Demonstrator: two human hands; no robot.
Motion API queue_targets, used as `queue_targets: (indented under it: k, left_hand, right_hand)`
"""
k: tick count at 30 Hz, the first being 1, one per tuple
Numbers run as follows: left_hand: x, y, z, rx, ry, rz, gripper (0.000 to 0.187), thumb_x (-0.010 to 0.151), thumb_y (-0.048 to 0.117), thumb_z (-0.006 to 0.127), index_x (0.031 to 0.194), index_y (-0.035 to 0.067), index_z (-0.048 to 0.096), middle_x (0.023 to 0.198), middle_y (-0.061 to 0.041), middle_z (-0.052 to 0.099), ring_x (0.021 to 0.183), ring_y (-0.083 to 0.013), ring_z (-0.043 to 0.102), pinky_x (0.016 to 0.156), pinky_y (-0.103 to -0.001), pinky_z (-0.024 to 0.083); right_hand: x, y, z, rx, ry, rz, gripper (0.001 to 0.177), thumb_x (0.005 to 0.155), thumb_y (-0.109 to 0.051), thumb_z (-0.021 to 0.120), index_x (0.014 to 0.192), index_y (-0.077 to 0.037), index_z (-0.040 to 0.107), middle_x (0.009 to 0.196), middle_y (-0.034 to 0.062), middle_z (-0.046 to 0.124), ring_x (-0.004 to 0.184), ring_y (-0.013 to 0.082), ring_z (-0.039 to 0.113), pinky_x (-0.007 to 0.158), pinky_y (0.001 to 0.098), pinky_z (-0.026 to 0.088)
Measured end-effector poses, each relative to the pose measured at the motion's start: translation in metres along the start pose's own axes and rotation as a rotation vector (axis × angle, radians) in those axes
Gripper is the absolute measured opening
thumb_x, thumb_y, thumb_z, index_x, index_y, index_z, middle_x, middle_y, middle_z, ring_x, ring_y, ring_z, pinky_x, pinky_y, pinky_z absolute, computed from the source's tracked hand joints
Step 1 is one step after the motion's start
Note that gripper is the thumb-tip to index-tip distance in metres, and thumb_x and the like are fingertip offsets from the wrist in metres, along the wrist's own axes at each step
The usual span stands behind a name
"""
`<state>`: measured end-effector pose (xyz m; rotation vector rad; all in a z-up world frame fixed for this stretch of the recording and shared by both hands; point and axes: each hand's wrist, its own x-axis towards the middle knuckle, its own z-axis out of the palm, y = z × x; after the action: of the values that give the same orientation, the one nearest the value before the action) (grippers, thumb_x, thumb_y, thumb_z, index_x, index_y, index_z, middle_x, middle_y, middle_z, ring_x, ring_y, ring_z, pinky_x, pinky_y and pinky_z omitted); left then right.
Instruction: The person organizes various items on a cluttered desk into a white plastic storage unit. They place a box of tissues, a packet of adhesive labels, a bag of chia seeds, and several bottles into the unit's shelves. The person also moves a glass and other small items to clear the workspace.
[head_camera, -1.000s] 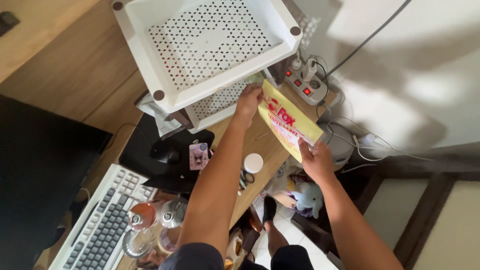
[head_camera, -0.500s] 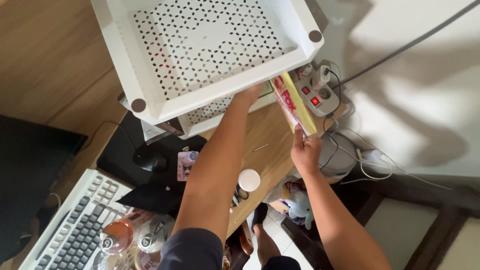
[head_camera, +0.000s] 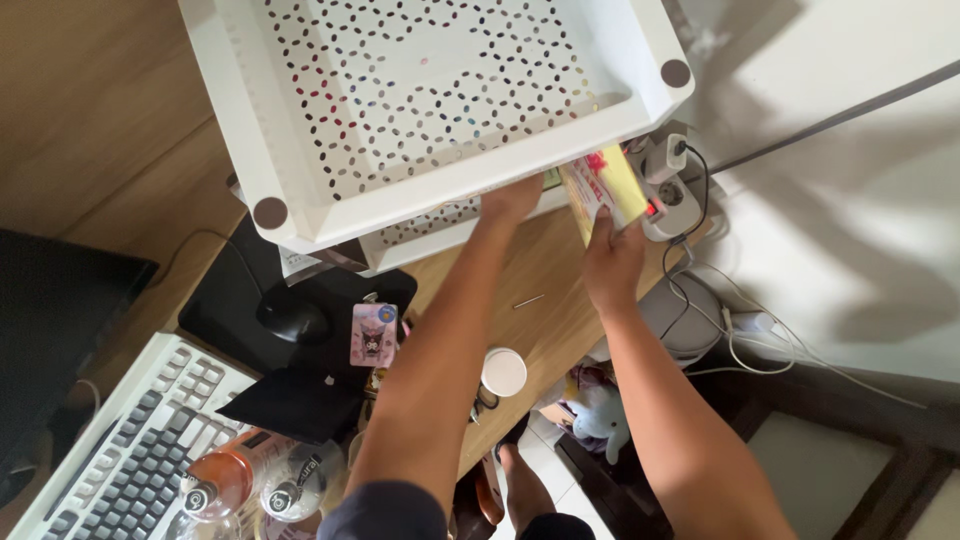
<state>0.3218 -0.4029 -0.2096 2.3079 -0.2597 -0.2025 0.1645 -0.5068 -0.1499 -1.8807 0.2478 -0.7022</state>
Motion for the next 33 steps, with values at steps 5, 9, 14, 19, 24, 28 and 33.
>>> queue_targets:
  k: [5, 9, 14, 19, 24, 28, 33]
  left_hand:
    - [-0.070, 0.009, -0.008, 0.054, 0.150, 0.061, 0.047, 0.088, 0.028, 0.066, 0.128, 0.003, 0.065, 0.137, -0.023, 0.060, 0.129, -0.0404, 0.055, 0.112, -0.048, 0.039]
    - [-0.096, 0.004, -0.001, 0.062, 0.128, 0.134, 0.048, 0.091, 0.023, 0.068, 0.135, 0.005, 0.061, 0.140, -0.019, 0.061, 0.135, -0.0367, 0.055, 0.118, -0.044, 0.040]
    - [-0.096, -0.007, -0.009, 0.046, 0.075, 0.192, 0.069, 0.084, 0.016, 0.067, 0.150, 0.005, 0.049, 0.151, -0.022, 0.052, 0.138, -0.0371, 0.051, 0.118, -0.042, 0.041]
    - [-0.087, 0.005, -0.026, 0.067, 0.001, 0.110, 0.075, 0.082, 0.025, 0.074, 0.150, 0.010, 0.044, 0.153, -0.021, 0.046, 0.137, -0.0396, 0.047, 0.113, -0.051, 0.036]
    - [-0.073, 0.010, -0.026, 0.096, -0.040, 0.026, 0.071, 0.087, 0.031, 0.072, 0.150, 0.013, 0.045, 0.149, -0.018, 0.049, 0.137, -0.0376, 0.048, 0.113, -0.054, 0.037]
    - [-0.071, 0.008, -0.022, 0.054, 0.015, 0.054, 0.066, 0.085, 0.028, 0.073, 0.145, 0.013, 0.050, 0.146, -0.015, 0.056, 0.135, -0.0365, 0.051, 0.113, -0.053, 0.038]
    - [-0.073, 0.009, -0.027, 0.069, 0.004, 0.052, 0.061, 0.084, 0.026, 0.073, 0.141, 0.012, 0.052, 0.139, -0.012, 0.063, 0.129, -0.0351, 0.055, 0.109, -0.052, 0.041]
  right_hand:
    - [0.019, 0.019, 0.021, -0.104, 0.054, 0.044, 0.026, 0.106, -0.014, 0.057, 0.123, 0.005, 0.062, 0.106, 0.0182, 0.074, 0.095, 0.0239, 0.072, 0.085, 0.0349, 0.054]
    - [0.025, 0.030, 0.040, -0.060, 0.058, -0.025, 0.024, 0.107, -0.012, 0.055, 0.123, 0.005, 0.062, 0.109, 0.0193, 0.074, 0.097, 0.0259, 0.072, 0.088, 0.0359, 0.055]
    - [0.036, 0.050, 0.068, 0.007, 0.126, -0.100, 0.029, 0.106, -0.008, 0.054, 0.131, 0.006, 0.057, 0.121, 0.0229, 0.069, 0.111, 0.0299, 0.069, 0.098, 0.0387, 0.052]
    - [0.052, 0.077, 0.082, -0.107, 0.153, -0.110, 0.035, 0.106, -0.006, 0.055, 0.139, 0.005, 0.054, 0.129, 0.0228, 0.069, 0.119, 0.0297, 0.067, 0.106, 0.0379, 0.049]
    - [0.075, 0.104, 0.099, 0.180, 0.100, -0.077, 0.039, 0.106, -0.004, 0.053, 0.143, 0.008, 0.046, 0.136, 0.0234, 0.064, 0.126, 0.0266, 0.062, 0.109, 0.0355, 0.049]
    - [0.084, 0.117, 0.106, 0.273, 0.093, -0.063, 0.038, 0.105, -0.004, 0.052, 0.140, 0.009, 0.050, 0.136, 0.0236, 0.065, 0.127, 0.0287, 0.061, 0.111, 0.0368, 0.048]
    - [0.103, 0.138, 0.108, -0.088, 0.073, -0.271, 0.031, 0.103, -0.007, 0.063, 0.131, 0.008, 0.058, 0.133, 0.0250, 0.063, 0.126, 0.0390, 0.059, 0.112, 0.0437, 0.043]
